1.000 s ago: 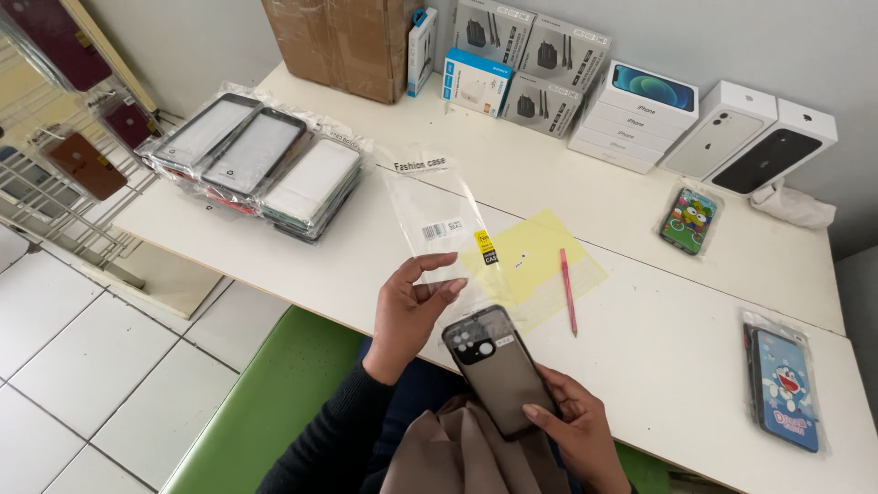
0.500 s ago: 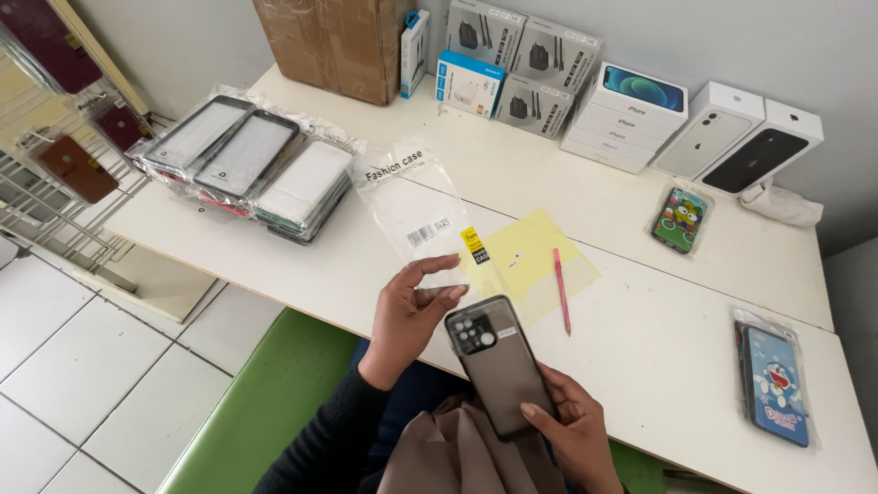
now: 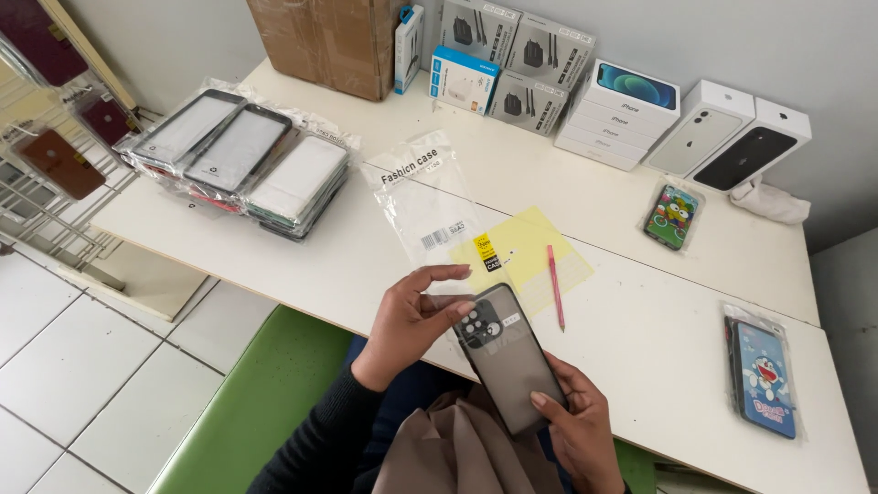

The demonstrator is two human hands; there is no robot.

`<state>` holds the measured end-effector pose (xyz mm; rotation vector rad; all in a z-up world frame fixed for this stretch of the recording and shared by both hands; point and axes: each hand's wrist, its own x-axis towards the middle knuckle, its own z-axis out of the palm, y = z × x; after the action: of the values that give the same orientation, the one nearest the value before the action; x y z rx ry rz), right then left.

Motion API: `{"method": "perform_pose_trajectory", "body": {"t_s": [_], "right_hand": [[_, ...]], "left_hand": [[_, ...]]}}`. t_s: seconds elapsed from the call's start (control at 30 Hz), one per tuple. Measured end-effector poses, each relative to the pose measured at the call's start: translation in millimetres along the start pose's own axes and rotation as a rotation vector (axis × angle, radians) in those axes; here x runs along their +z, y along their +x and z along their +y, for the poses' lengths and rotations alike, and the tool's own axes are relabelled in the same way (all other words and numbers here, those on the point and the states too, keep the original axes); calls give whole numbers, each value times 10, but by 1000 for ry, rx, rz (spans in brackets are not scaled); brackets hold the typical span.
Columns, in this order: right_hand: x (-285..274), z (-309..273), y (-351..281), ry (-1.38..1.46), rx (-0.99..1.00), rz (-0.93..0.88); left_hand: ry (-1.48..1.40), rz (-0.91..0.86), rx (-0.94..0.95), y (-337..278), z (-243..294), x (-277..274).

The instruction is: Unpacking, inspecting, and labeling mobile phone cases and accessories at a service desk, including writing notes and checking item fit.

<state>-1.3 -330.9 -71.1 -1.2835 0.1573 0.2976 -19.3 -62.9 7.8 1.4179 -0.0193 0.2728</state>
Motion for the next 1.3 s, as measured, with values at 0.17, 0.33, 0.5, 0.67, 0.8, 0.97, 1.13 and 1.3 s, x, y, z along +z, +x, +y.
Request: {"method": "perform_pose_trajectory", "body": {"t_s": [0.17, 0.33, 0.5, 0.67, 0.8, 0.97, 1.13, 1.3], "right_hand": [[44, 157, 86, 56, -130, -54], [300, -125, 0, 59, -81, -54], [-42, 113, 159, -168, -350, -514], [-19, 200, 263, -302, -604, -391], [166, 123, 319, -388, -868, -380], [265, 190, 445, -443, -1017, -296], [310, 228, 551, -445, -1083, -232], [371, 193, 535, -330, -1031, -239]], "left_hand": [[119, -32, -32, -40, 38, 103], [173, -66, -38, -56, 37, 173], [137, -35, -128, -48, 151, 81], [157, -96, -149, -29, -1, 171], [184, -124, -119, -44, 23, 240], [196, -117, -148, -47, 18, 269], [231, -146, -165, -38, 54, 273], [226, -126, -201, -30, -2, 246]]}}
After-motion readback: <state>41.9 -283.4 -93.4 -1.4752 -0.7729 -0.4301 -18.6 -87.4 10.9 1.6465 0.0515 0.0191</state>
